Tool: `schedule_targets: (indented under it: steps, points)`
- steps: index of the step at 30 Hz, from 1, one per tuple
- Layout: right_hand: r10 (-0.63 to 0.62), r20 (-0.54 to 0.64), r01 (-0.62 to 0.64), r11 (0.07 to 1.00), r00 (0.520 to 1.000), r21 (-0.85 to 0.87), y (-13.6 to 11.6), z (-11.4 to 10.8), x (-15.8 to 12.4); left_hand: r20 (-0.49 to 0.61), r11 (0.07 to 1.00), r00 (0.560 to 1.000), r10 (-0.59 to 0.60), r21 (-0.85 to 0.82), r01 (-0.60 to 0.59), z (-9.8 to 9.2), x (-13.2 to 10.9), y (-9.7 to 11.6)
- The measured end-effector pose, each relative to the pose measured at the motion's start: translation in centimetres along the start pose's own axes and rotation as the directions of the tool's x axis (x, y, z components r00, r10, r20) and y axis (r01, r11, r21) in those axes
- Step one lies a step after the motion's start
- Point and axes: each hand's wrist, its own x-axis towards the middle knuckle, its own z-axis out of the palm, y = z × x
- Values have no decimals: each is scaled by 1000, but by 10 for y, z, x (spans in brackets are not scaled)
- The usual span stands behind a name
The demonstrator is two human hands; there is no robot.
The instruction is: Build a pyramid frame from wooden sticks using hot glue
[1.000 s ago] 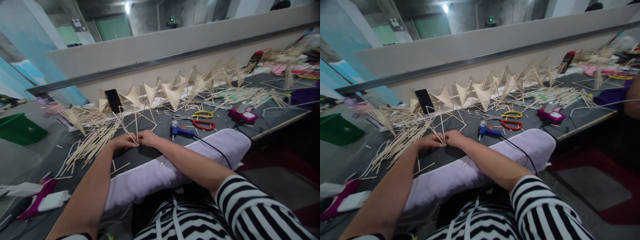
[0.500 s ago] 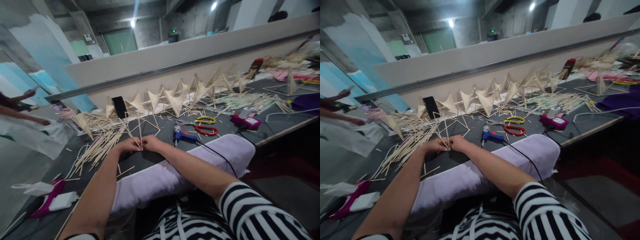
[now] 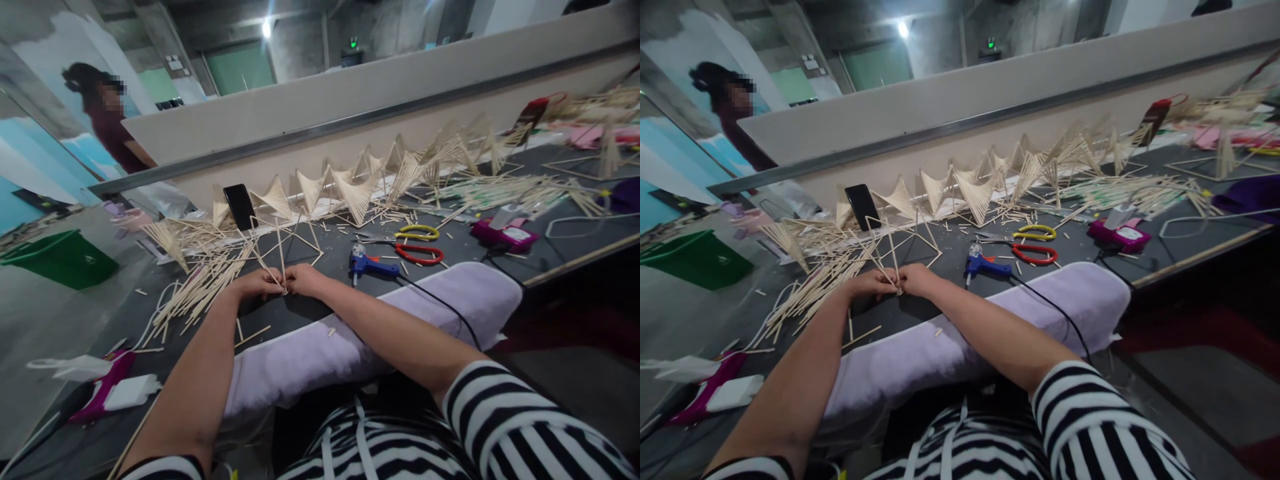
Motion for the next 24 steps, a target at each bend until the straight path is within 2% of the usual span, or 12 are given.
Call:
schedule_targets:
  steps: [8, 24]
  points:
    - [16, 22, -16, 1000, 1000, 10, -2, -2, -1, -47, 998, 999, 21, 56, -18, 2, 5, -8]
    - [-30, -25, 29, 999, 999, -37, 3, 1, 1, -95, 999, 995, 5, 54, 0, 7, 2, -1]
